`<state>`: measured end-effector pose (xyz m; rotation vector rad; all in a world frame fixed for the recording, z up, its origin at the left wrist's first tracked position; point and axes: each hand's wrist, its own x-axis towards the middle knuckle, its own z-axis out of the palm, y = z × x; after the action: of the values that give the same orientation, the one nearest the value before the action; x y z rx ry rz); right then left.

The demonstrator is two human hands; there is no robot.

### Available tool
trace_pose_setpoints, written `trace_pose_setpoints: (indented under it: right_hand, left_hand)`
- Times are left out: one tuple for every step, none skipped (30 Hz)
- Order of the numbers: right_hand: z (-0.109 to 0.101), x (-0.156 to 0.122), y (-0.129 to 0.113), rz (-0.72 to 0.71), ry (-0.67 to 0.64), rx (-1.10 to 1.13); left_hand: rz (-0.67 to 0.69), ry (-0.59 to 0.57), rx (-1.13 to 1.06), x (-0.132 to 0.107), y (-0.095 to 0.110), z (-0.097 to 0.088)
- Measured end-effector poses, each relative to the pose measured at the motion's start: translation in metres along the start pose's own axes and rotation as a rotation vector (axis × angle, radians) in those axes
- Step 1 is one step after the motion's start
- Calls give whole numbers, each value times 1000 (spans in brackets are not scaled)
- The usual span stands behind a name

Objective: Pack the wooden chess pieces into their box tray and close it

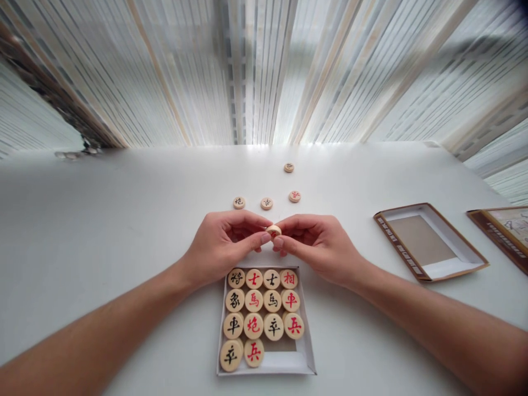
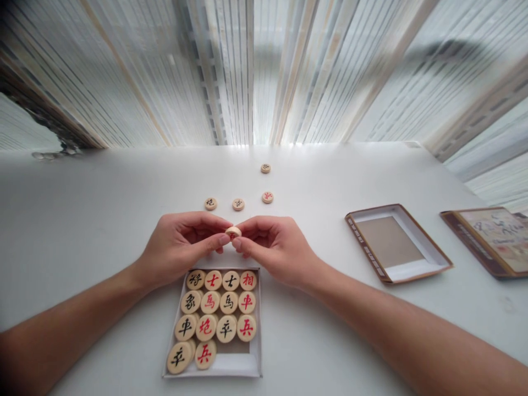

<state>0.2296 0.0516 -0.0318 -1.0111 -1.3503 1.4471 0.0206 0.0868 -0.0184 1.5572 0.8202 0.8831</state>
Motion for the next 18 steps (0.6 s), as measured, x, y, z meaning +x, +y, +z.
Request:
trace_pose_setpoints:
  right_hand:
    - [0,-1,1,-18,8,-18]
    - [1,-1,2,-42,19,-43]
    - [1,-2,4,-69,31,-70]
    - [1,-2,5,-98,44,-99]
    - [1,-3,5,-125,57,-127]
    - [2,-3,6,-148,71,-152]
    - [2,-4,6,-169,85,-175]
    - [2,-4,7,-187,97,-198]
    - [2,-5,7,-204,109,-218]
    - [2,-5,7,-221,120,-236]
    - [2,-6,7,-237,129,-249]
    - [2,-7,7,-250,136,-256]
    - [2,-7,7,-259,141,-257]
    - [2,-8,7,-261,145,-252]
    - [1,-8,7,-258,148,-239]
    - [1,-8,6,-246,148,-218]
    - [1,-7,6,-226,144,-185]
    - [1,-6,5,-200,136,-144]
  left_hand:
    - [8,3,0,0,0,0]
    - [13,5,4,0,1,0]
    - [20,8,8,-1,1,0]
    - [28,10,11,-1,1,0]
    - [33,14,14,-1,0,0]
    - [34,18,15,-1,0,0]
    - [32,23,14,-2,0,0]
    - [29,27,10,-2,-1,0]
    - [27,31,2,-2,-1,0]
    - [24,32,-6,-2,-2,0]
    - [23,35,-14,-2,-2,0]
    - [24,38,-21,-2,-2,0]
    - [22,42,-27,-2,-3,0]
    - [18,44,-36,-2,-3,0]
    - [14,45,-48,-2,-3,0]
    - [10,44,-64,-3,-3,0]
    - [8,43,-79,-3,-3,0]
    - [7,40,-92,-3,-2,0]
